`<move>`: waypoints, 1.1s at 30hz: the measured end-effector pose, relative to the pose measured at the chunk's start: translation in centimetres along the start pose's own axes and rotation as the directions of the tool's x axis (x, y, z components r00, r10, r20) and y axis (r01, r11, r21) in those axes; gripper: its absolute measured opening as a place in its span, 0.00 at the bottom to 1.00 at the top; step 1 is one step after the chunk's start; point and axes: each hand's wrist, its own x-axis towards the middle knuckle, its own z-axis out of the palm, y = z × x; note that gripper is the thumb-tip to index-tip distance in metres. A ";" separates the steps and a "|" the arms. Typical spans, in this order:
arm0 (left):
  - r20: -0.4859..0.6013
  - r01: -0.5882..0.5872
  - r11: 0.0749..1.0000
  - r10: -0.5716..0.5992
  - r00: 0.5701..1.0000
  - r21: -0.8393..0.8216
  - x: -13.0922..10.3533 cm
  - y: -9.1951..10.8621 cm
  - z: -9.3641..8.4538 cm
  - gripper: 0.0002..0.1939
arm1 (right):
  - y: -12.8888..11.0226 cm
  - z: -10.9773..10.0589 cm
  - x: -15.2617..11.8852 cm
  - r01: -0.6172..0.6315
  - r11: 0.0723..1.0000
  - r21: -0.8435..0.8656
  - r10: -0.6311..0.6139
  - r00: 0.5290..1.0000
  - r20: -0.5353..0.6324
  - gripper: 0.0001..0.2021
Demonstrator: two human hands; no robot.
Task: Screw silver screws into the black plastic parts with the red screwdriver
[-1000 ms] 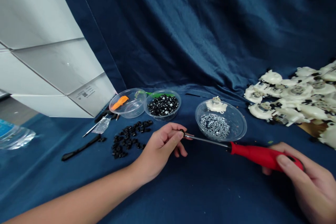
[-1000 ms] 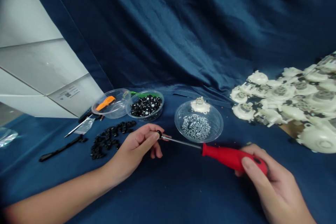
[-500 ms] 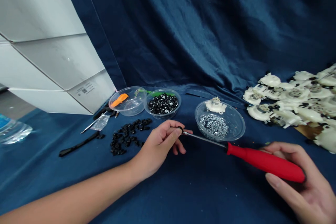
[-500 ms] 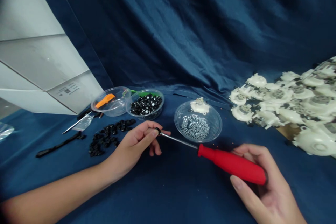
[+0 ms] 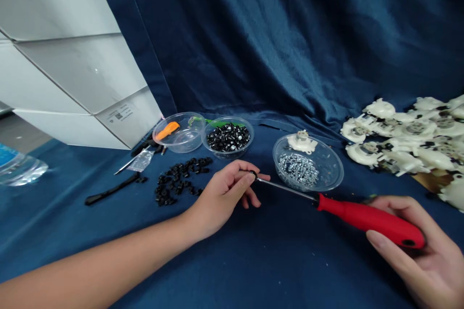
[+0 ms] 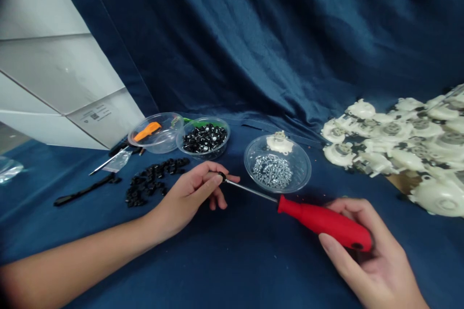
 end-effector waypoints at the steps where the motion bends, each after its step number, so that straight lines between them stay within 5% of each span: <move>1: -0.005 -0.001 1.000 0.001 1.000 -0.001 0.1 0.0 0.0 0.10 | 0.0 -0.1 -0.1 0.003 1.000 -0.025 -0.003 1.000 0.008 0.22; 4: -0.020 -0.002 1.000 0.002 1.000 -0.008 0.2 -0.1 0.0 0.09 | 0.4 -0.5 0.1 0.013 0.992 -0.122 0.002 0.992 0.125 0.15; 7: -0.016 -0.001 1.000 0.001 1.000 0.000 0.2 -0.1 0.0 0.10 | 1.0 -0.9 0.3 0.062 0.986 -0.155 -0.028 0.977 0.213 0.20; 13: 0.024 -0.008 0.999 0.009 1.000 -0.035 -0.3 0.0 0.0 0.12 | 2.1 -0.8 -0.1 0.023 0.999 -0.031 -0.021 0.996 0.089 0.14; 33: -0.033 0.001 0.999 -0.003 0.999 -0.034 0.0 0.4 -0.3 0.14 | 2.2 -0.2 -0.6 -0.056 0.998 0.020 0.055 0.997 0.050 0.15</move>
